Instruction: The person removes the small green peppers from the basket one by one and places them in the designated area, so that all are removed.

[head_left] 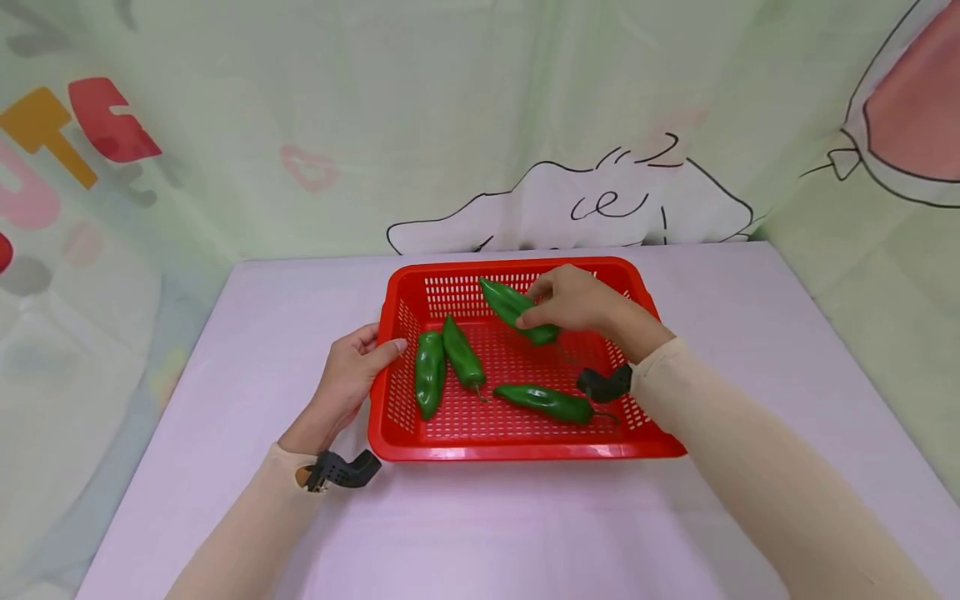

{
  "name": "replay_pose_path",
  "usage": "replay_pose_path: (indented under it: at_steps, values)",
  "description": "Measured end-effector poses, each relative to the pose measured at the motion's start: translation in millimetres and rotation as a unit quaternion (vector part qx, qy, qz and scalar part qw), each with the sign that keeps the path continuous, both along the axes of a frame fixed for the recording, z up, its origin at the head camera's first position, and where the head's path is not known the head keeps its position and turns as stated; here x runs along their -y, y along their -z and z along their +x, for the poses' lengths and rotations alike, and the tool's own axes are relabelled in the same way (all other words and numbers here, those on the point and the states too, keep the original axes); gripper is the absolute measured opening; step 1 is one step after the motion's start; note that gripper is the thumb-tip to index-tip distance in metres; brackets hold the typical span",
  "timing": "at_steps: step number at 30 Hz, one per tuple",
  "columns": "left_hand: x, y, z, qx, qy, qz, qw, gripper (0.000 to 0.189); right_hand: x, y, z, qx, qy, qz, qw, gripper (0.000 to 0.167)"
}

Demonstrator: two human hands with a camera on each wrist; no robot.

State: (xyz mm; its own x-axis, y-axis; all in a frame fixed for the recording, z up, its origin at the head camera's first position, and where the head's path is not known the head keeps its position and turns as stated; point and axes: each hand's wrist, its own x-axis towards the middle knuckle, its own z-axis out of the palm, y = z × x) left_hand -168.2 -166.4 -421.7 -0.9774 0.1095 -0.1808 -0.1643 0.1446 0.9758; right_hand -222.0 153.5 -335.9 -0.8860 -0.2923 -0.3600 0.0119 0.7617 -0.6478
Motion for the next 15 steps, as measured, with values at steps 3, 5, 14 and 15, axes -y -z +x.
replay_pose_path:
  at_steps: [3,5,14,15]
  values:
    - [-0.6,-0.1,0.5,0.001,-0.001,-0.002,1.0,0.048,-8.9,-6.7,5.5,-0.005,0.01,-0.013,0.9999,0.051]
    - [-1.1,-0.5,1.1,0.002,-0.002,-0.003,1.0,0.048,-14.8,-9.7,7.9,-0.005,0.015,-0.022,0.9996,0.05]
    - [-0.9,-1.6,1.5,0.006,-0.002,-0.002,1.0,0.048,-38.8,-19.9,11.8,0.01,0.055,-0.076,0.9955,0.048]
    - [-0.8,-1.7,1.5,0.005,-0.002,-0.003,1.0,0.048,-41.2,-21.5,12.0,0.008,0.058,-0.078,0.9952,0.048]
